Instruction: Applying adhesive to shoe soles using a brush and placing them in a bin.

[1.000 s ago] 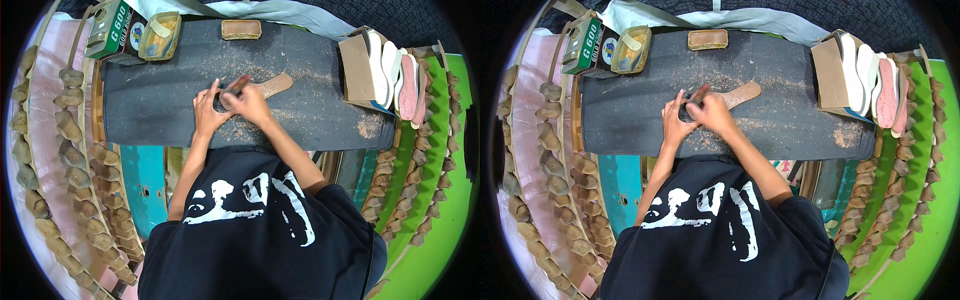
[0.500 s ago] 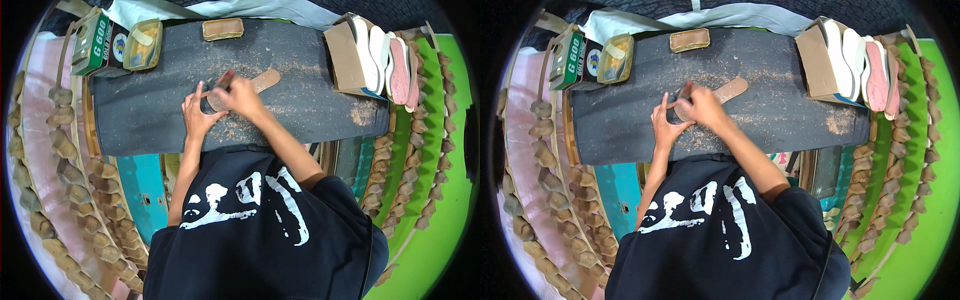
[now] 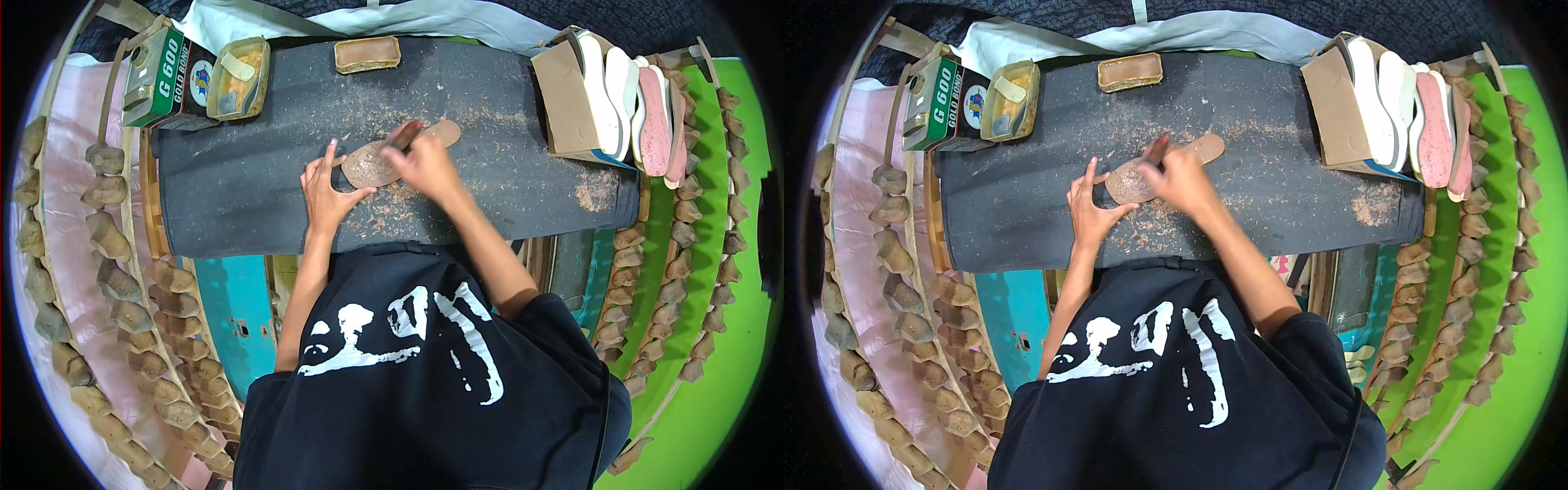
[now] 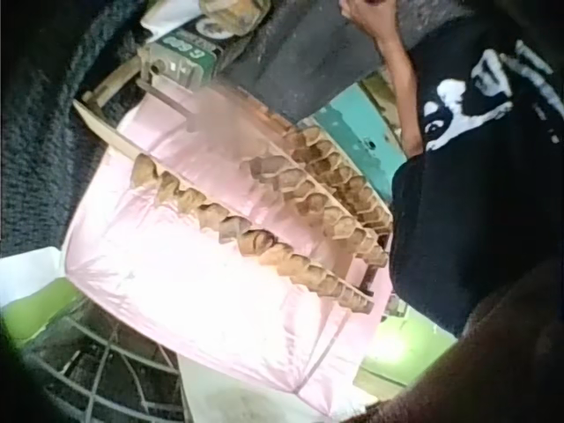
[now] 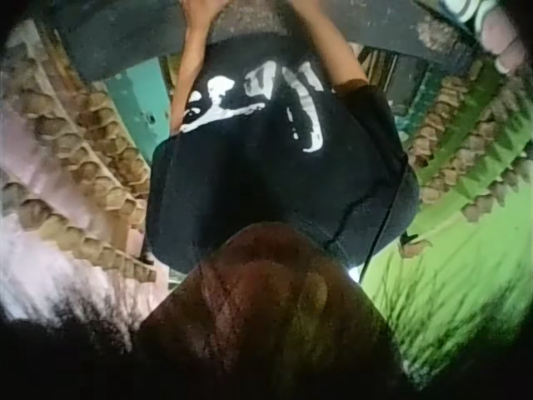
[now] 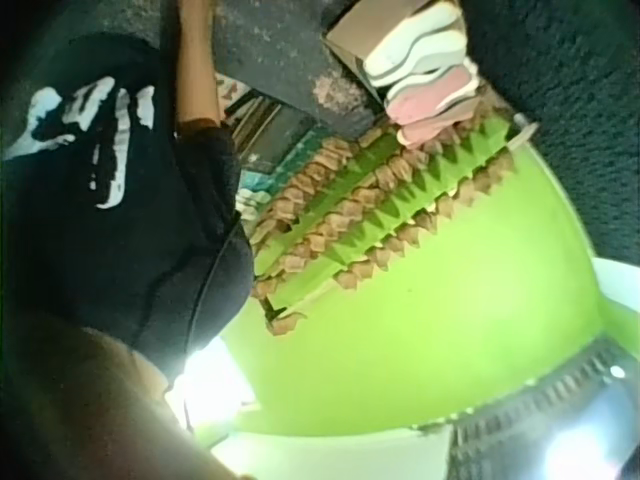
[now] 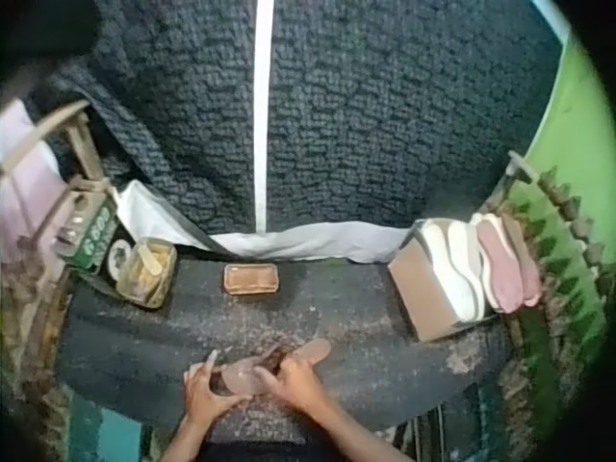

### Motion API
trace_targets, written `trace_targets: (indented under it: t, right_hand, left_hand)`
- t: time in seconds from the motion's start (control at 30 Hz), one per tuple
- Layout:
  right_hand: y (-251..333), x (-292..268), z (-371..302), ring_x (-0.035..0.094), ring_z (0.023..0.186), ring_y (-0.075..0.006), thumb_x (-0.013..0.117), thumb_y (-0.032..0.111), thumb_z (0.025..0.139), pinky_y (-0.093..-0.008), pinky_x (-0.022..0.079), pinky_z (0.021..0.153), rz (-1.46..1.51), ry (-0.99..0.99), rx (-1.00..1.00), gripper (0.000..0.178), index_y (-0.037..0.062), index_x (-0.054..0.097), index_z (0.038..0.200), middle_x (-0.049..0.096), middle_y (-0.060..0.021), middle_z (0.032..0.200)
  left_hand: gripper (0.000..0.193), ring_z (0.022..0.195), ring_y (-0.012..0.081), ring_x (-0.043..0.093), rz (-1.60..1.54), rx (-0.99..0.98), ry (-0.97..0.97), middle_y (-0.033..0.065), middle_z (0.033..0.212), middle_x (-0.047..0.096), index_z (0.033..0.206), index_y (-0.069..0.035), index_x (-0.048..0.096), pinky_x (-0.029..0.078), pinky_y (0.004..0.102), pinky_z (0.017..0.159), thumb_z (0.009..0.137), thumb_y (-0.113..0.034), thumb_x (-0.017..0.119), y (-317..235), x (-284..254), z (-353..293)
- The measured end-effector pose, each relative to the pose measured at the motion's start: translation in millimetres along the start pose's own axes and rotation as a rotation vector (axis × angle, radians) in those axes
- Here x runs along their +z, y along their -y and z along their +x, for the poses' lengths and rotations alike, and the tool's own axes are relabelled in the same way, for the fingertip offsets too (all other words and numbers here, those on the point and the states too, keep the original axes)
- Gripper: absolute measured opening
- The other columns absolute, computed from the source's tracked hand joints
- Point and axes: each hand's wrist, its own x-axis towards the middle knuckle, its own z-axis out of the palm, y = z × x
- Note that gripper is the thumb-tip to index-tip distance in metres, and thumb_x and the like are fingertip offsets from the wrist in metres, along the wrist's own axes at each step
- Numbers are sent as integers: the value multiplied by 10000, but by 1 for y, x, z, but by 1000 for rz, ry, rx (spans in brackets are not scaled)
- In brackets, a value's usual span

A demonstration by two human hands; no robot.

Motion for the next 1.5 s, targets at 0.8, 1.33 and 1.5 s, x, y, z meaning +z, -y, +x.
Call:
trace_targets:
  t: [0.8,1.33,1.5]
  right_hand:
    - [-74,-65,-6,678,653,-179,828,203,893,-350,547,636,-85,-251,120,263,3,756,1049,735,-125,792]
    - [-37,-41,135,721,922,-146,747,53,987,-295,643,775,801,-463,138,244,-18,639,1194,699,-92,1064]
    - [-52,-10,180,682,768,-96,840,110,911,-269,558,694,588,-564,165,232,-18,707,1051,737,-48,866]
  left_hand:
    - [1255,1221,282,606,-17,-14,17,41,1179,774,1583,-121,492,404,456,1097,507,-509,1006,-4,-4,4]
    - [1229,1376,334,575,-403,-157,207,172,1470,615,1608,-97,461,501,485,1105,574,-443,1028,7,-46,110]
    - [1120,1397,304,567,-622,-252,71,182,1556,541,1592,-46,466,526,465,1077,681,-415,1003,10,-12,169]
